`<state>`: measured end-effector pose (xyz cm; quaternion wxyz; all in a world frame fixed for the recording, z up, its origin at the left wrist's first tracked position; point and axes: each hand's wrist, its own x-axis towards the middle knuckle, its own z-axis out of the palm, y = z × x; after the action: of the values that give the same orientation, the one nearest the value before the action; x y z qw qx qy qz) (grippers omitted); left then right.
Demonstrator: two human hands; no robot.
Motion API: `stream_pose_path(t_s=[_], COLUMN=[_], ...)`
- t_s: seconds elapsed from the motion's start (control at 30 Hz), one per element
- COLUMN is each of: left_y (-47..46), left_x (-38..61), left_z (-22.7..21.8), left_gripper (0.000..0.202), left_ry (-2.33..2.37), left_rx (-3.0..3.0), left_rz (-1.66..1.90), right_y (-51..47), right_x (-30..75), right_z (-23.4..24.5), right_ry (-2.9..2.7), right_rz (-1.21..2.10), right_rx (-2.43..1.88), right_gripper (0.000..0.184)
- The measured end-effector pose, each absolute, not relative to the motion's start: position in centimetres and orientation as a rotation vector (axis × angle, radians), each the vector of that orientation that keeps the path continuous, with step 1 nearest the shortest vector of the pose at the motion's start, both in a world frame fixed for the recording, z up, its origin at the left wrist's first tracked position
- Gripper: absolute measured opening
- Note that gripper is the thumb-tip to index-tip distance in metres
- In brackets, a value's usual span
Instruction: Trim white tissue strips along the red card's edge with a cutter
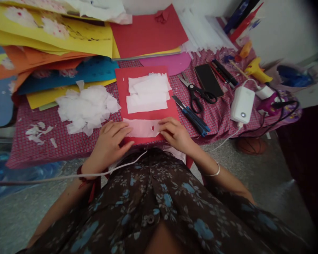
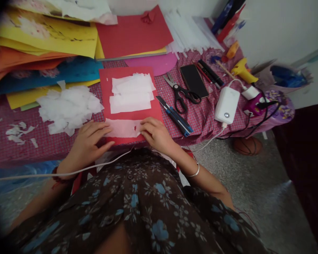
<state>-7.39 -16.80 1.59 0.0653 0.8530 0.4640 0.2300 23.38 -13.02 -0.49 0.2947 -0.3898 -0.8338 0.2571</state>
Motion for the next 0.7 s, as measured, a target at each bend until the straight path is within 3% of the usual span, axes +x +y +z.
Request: stream_pose_path(t_s=[0.13, 0.3, 0.57, 0.7], left_y=[-16.6, -15.7, -14.6, -14.2], left_x=[-4.8, -2.8, -2.9, -2.2], left_z=[1.3, 0.3, 0.6, 0.6], left_gripper=[0.037, 0.017, 0.020, 0.043], left_ry=[1.346, 1.409, 1.444, 1.409], left_rx=[2.586, 2.546, 2.583, 2.526], left_rz=[0.683, 0.736, 0.680, 0.649], right_y=[-13.0, -13.1, -13.4, -13.0], right_x=[23.7, 24.8, 25.9, 26.1], right_z=[-0.4, -0.2, -0.2, -0.4], right_ry=[-2.014, -1.889, -1.570, -1.432], right_rz=[0.799, 0.872, 1.095, 1.172], right_rx=[-1.021, -1.101, -1.193, -1.219], right_gripper=[0.013, 0.010, 0.015, 0.028])
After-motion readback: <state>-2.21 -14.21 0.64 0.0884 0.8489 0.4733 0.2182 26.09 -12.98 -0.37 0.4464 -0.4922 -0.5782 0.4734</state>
